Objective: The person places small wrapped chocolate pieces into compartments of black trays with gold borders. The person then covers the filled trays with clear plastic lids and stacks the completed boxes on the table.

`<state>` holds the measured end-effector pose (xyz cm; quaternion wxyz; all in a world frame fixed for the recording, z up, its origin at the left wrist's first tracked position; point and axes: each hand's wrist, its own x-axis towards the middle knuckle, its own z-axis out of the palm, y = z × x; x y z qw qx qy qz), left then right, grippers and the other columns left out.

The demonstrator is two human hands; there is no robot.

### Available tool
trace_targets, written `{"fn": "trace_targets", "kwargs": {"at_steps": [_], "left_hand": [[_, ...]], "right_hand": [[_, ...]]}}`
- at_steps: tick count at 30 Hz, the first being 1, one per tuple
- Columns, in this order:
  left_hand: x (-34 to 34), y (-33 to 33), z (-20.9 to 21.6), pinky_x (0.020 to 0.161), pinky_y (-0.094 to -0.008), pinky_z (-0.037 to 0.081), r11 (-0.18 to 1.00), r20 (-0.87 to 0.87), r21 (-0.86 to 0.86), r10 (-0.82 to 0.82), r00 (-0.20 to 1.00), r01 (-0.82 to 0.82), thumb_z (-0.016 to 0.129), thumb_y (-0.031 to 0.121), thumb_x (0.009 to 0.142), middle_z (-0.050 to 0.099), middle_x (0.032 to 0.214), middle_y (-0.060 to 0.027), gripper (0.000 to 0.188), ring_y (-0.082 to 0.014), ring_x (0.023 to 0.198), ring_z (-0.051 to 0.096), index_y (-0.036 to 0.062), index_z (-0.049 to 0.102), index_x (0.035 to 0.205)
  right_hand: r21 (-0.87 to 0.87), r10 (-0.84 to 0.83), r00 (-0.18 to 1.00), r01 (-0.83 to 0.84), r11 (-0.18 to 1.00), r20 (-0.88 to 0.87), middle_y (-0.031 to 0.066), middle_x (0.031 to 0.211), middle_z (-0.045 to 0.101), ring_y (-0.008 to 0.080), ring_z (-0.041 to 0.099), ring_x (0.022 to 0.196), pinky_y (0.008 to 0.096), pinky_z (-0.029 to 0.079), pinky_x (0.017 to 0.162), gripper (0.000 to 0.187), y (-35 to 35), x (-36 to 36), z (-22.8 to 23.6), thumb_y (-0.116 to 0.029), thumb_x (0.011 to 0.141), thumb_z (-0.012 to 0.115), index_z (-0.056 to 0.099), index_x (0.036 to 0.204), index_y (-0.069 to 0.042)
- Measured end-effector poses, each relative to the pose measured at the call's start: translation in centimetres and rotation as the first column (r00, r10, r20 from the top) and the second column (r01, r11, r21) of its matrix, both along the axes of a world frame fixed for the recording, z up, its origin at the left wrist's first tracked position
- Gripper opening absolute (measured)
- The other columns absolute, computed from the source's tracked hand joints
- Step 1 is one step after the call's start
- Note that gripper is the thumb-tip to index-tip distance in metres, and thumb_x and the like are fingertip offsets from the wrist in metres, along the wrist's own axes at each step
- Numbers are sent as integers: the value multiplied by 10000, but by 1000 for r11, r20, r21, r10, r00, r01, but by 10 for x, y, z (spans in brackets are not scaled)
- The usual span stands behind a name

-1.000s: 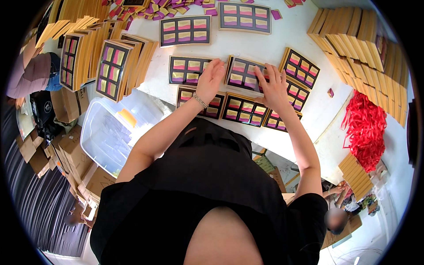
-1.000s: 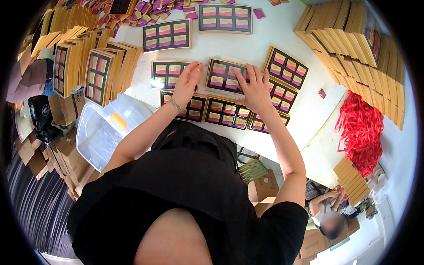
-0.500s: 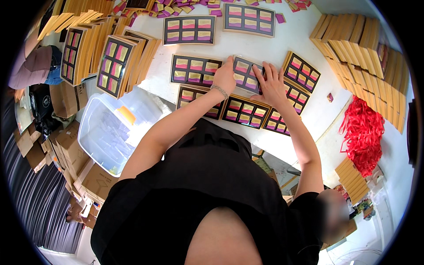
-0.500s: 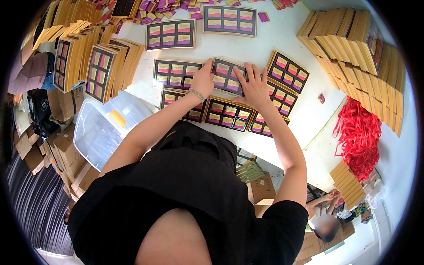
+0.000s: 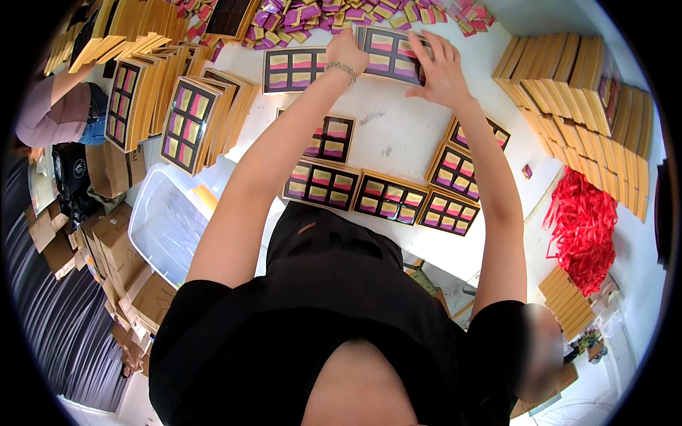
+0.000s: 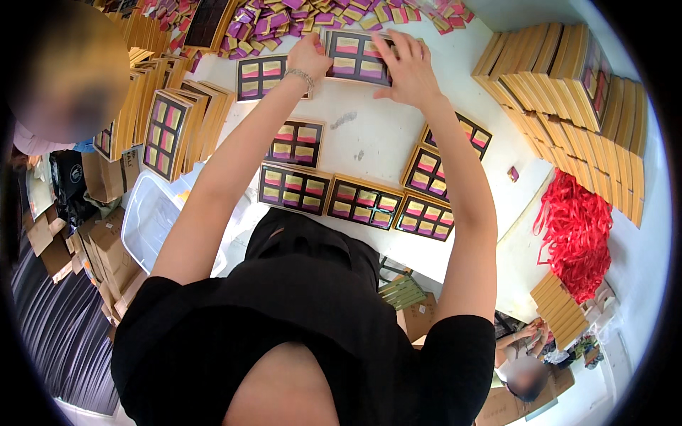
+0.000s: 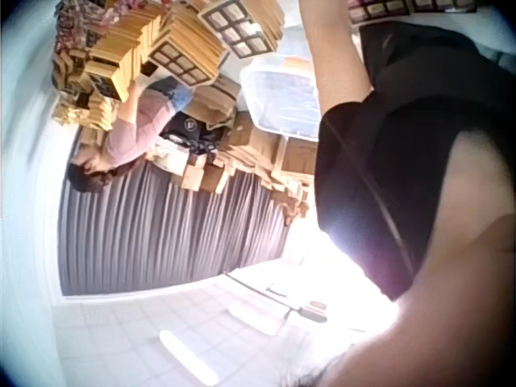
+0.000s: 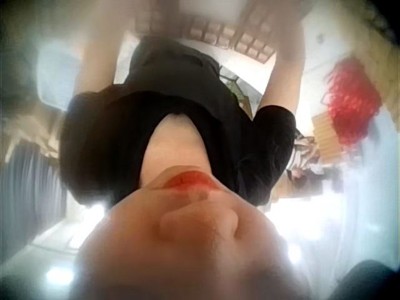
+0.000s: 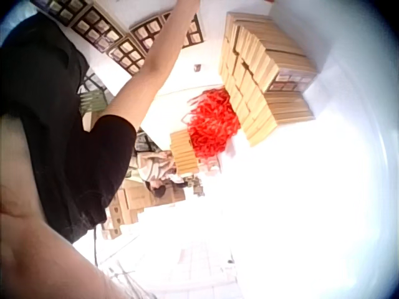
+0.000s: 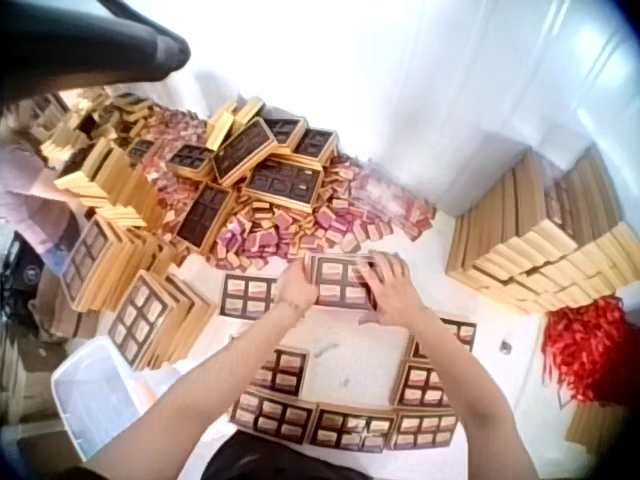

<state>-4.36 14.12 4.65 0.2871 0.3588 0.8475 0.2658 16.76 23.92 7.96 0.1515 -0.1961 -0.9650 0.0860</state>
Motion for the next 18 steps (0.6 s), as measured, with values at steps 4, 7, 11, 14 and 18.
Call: {"fn": "trace_targets", "kwargs": {"at_steps": [4,7,11,14,18], "left_hand": [[-7,23,-15,854,-384,528,997,179,-79,35,983,-21,792,214,598,700,1002,-202,697,-319,993,676,-53,575,1204],[16,15,-11,830,-388,521,998,121,49,35,992,-41,762,271,691,705,997,-196,569,-326,963,678,-25,598,1149],[15,-32,35,897,-475,493,985,245,167,-87,966,46,702,348,800,656,1097,-268,583,-428,1044,622,-29,531,1211],[-24,-92,43,805,-420,536,958,297,264,26,955,-108,738,316,754,706,902,-186,503,-340,884,689,31,617,1150],[-71,-118,37,814,-375,545,920,373,208,239,897,-332,774,313,723,701,1030,-180,628,-293,913,700,2,593,1238]], "right_hand": [[-755,-669,663,235,613,-337,167,1362,475,288,484,1235,408,382,1031,913,-1,-6,-50,-357,788,800,307,1476,-13],[-987,-886,438,106,-120,155,104,1207,597,172,558,1098,322,445,948,565,-12,0,-53,-218,896,711,473,1343,34],[-999,-908,417,-32,21,-32,73,1111,629,149,583,963,299,452,894,404,-56,-9,7,-109,906,664,538,1264,30],[-997,-840,539,-82,14,-56,77,1108,624,161,583,1001,298,450,916,443,-99,-29,19,-104,893,678,517,1280,39],[-987,-757,653,-122,-104,0,113,1213,570,187,559,1071,321,444,938,595,-133,-91,16,-165,862,719,449,1346,52]]}}
